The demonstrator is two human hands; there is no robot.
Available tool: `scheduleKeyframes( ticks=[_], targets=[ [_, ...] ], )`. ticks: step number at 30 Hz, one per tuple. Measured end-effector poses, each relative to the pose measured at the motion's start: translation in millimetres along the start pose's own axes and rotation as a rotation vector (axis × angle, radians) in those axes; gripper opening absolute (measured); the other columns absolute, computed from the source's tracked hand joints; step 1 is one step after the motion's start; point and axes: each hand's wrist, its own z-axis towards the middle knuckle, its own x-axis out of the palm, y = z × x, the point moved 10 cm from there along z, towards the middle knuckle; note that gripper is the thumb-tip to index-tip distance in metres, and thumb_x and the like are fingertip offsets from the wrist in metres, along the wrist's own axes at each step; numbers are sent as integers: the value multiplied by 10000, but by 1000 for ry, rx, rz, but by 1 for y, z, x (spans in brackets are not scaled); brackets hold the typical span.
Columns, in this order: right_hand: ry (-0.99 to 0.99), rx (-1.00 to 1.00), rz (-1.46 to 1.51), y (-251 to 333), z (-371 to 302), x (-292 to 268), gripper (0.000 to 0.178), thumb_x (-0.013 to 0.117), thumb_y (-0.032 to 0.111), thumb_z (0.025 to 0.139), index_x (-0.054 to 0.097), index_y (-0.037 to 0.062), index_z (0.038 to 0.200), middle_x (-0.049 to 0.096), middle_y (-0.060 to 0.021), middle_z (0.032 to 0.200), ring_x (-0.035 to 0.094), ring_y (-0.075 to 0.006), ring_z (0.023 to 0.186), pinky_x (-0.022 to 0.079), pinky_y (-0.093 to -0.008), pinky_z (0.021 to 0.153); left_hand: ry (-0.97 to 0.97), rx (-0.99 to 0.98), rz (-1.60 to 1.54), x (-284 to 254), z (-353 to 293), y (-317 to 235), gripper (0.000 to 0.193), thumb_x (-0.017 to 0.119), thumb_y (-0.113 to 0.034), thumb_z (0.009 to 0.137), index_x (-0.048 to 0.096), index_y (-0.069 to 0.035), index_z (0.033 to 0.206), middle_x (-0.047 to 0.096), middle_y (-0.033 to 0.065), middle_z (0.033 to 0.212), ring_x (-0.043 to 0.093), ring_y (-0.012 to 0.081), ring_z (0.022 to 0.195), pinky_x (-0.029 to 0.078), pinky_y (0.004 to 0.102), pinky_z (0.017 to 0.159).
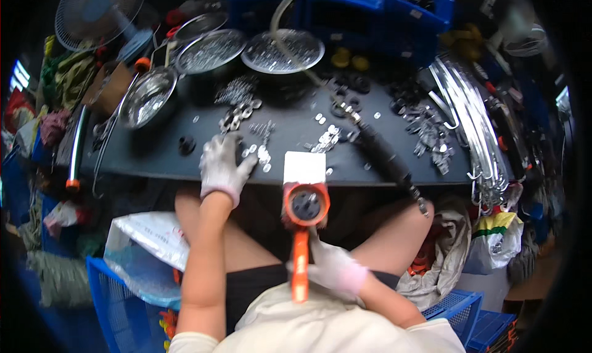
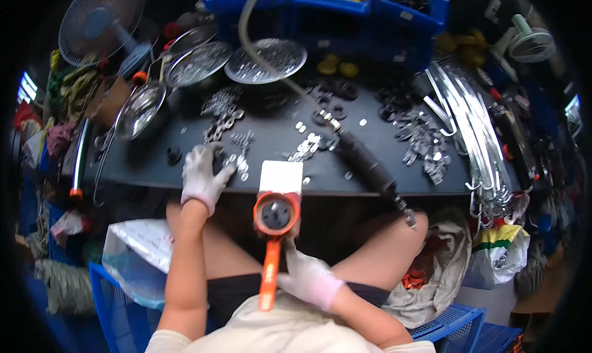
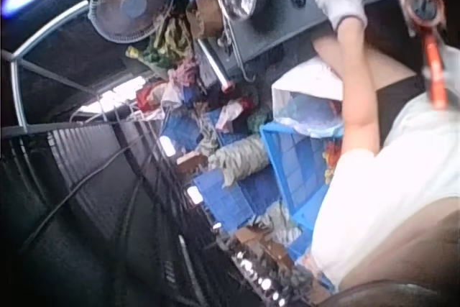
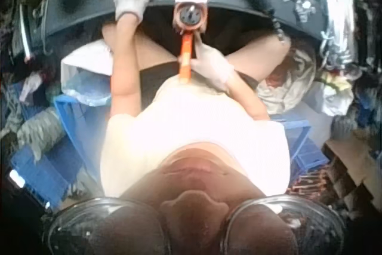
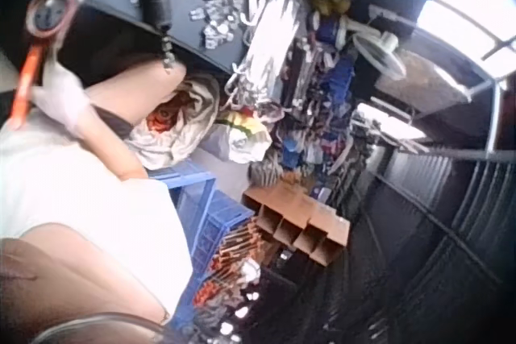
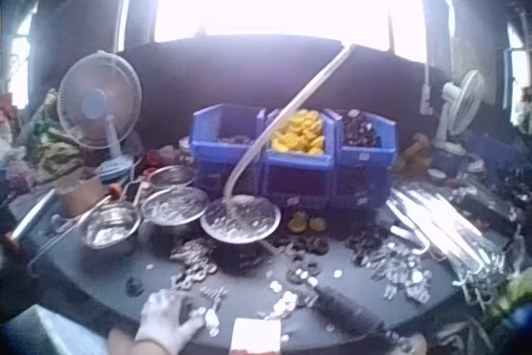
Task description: Assembling mechanical components on a workshop bench using a pneumatic screwdriver and various small parts.
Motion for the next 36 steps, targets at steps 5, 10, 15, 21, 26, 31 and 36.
scheduleKeyframes(
  ticks=[5, 10, 15, 21, 26, 31, 36],
  targets=[
    [-569, -265, -474, -1, -6, -232, 225, 611, 280, 842, 627, 90, 960, 652, -179, 834, 649, -299, 695, 528, -379, 634, 8, -18, -128, 2, 2, 7, 294, 679, -187, 768, 579, -67, 1017, 590, 132, 1023, 525, 332, 1030, 415, 421, 914],
    [-951, 164, -502, -129, 145, -368, 339, 540, 272, 883, 619, 42, 1119, 638, -211, 1075, 607, -375, 1000, 473, -437, 884, -4, 9, -106, 7, 12, 2, 257, 647, -149, 792, 591, -74, 1031, 603, 126, 1002, 558, 316, 966, 443, 418, 867],
    [-540, 305, -616, -181, 238, -379, 315, 640, 257, 787, 684, 58, 1027, 642, -217, 1074, 611, -375, 1015, 500, -423, 884, -1, -104, -514, -6, 0, 21, 340, 665, -167, 774, 600, -44, 1084, 591, 146, 990, 557, 297, 971, 448, 382, 874],
    [-826, 191, -454, -131, 175, -394, 437, 703, 237, 778, 626, 11, 1144, 655, -199, 1085, 628, -314, 1027, 479, -349, 916, 30, 39, -129, 4, 14, 2, 249, 675, -263, 764, 678, -61, 910, 610, 103, 949, 561, 282, 958, 447, 394, 876],
    [-698, -139, 493, -56, 47, -326, 405, 554, 252, 903, 567, 4, 1222, 631, -76, 1024, 535, -84, 755, 425, -207, 633, 101, 104, -100, -7, -9, 5, 198, 683, -230, 764, 671, -64, 870, 607, 89, 920, 563, 268, 940, 456, 378, 846],
    [-556, -63, 879, -39, -11, -191, 406, 650, 58, 744, 530, 27, 1130, 612, -75, 980, 577, -125, 910, 473, -258, 822, -27, 179, -263, -12, -1, 11, 137, 687, -149, 769, 662, -56, 866, 598, 86, 903, 556, 264, 903, 456, 366, 836],
    [-882, 55, 562, -58, -24, -155, 355, 661, 26, 792, 548, -12, 1127, 602, -66, 983, 573, -107, 876, 475, -246, 828, 30, 297, -168, -14, -15, -7, 142, 687, -130, 771, 672, -58, 892, 606, 85, 926, 553, 268, 918, 456, 377, 840]
  ],
)
